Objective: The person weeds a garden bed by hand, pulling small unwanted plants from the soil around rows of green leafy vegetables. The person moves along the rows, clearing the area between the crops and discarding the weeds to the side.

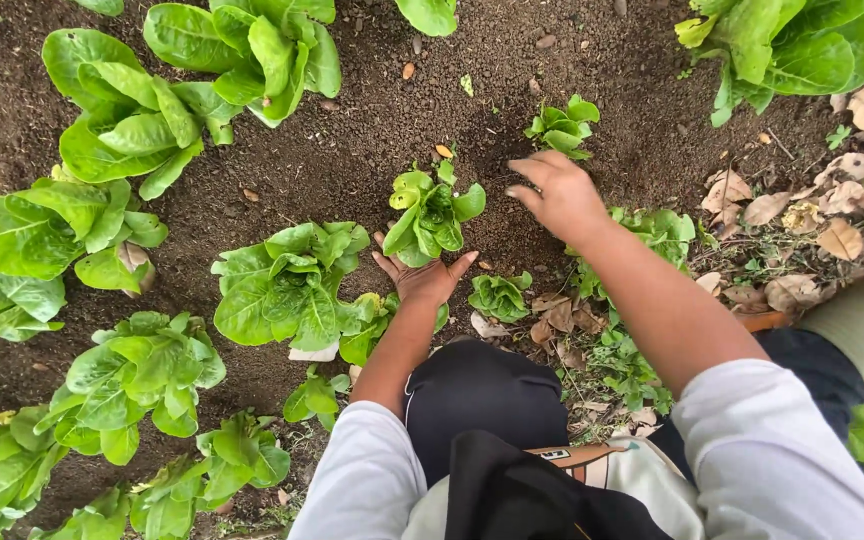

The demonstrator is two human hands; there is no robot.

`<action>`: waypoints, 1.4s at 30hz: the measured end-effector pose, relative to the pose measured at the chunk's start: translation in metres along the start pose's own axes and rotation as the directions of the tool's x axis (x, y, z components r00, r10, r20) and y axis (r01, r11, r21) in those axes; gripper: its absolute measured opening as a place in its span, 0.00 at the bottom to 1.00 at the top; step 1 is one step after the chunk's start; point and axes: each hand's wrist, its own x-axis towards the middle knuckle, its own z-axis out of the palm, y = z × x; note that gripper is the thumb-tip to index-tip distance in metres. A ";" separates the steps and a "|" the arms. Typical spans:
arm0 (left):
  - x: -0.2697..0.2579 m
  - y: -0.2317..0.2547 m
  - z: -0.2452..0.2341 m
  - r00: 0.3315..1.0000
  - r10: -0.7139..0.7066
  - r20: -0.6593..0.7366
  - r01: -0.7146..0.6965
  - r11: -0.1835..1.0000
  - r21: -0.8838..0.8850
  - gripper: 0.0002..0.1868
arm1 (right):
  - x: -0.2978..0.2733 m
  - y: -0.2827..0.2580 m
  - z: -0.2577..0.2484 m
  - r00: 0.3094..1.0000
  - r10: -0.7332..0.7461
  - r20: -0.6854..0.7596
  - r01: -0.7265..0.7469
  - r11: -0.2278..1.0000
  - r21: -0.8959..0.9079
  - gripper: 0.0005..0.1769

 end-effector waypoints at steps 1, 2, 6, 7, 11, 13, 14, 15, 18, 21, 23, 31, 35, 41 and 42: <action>0.000 -0.002 0.002 1.000 0.006 -0.020 -0.007 1.000 -0.009 0.67 | 0.017 -0.006 0.015 1.000 -0.003 -0.012 0.004 0.999 0.042 0.16; 0.000 -0.004 0.005 0.999 0.012 -0.039 -0.013 1.000 -0.018 0.67 | 0.033 -0.012 0.030 1.000 -0.006 -0.024 0.008 0.996 0.085 0.16; -0.001 -0.005 0.007 0.998 0.015 -0.053 -0.016 1.000 -0.024 0.64 | 0.071 0.025 0.117 0.999 -0.015 -0.047 0.022 0.988 0.150 0.21; 0.001 -0.004 0.007 0.998 0.009 -0.058 -0.011 1.000 -0.025 0.66 | 0.078 0.037 0.137 0.995 -0.005 -0.097 0.014 0.996 0.092 0.16; 0.004 -0.006 0.008 0.996 0.015 -0.090 -0.017 1.000 -0.019 0.63 | 0.091 0.053 0.166 0.950 -0.155 -0.269 0.115 0.980 -0.160 0.04; 0.007 -0.008 0.014 0.996 0.011 -0.089 -0.014 0.999 -0.030 0.63 | 0.085 0.036 0.137 0.962 -0.145 -0.232 0.140 0.989 -0.039 0.01; 0.010 -0.009 0.015 0.996 0.016 -0.090 -0.019 0.999 -0.031 0.64 | 0.084 0.029 0.121 0.971 -0.130 -0.202 0.149 0.985 0.083 0.03; 0.010 -0.009 0.014 0.996 0.015 -0.091 -0.018 0.999 -0.031 0.64 | 0.083 0.028 0.117 0.971 -0.131 -0.201 0.150 0.985 0.083 0.03; 0.008 -0.009 0.016 0.996 0.020 -0.088 -0.023 0.999 -0.035 0.63 | 0.077 0.011 0.097 0.979 -0.149 -0.141 0.167 0.977 0.130 0.05; 0.016 -0.010 0.019 0.999 0.009 -0.052 -0.009 1.000 0.001 0.64 | 0.081 -0.013 0.077 0.987 -0.150 0.056 0.141 0.981 0.131 0.30; 0.021 -0.012 0.023 0.998 0.002 -0.062 -0.001 1.000 0.018 0.65 | 0.086 -0.006 0.097 0.927 -0.361 0.100 0.362 0.932 0.011 0.28; 0.009 -0.006 0.011 0.998 0.001 -0.061 0.000 1.000 0.007 0.65 | 0.077 0.012 0.120 0.927 -0.367 0.076 0.375 0.906 -0.199 0.12; 0.011 -0.007 0.013 0.998 -0.003 -0.068 0.004 1.000 0.007 0.64 | 0.067 0.008 0.119 0.945 -0.326 0.009 0.317 0.913 -0.256 0.08; 0.008 -0.006 0.008 1.000 -0.016 -0.018 0.016 1.000 0.015 0.66 | -0.008 0.007 0.097 0.925 -0.037 0.379 0.101 0.983 -0.151 0.08; 0.008 -0.007 0.005 1.000 -0.016 -0.018 0.016 1.000 0.014 0.66 | -0.023 0.018 0.101 0.925 -0.036 0.379 0.101 0.983 -0.152 0.08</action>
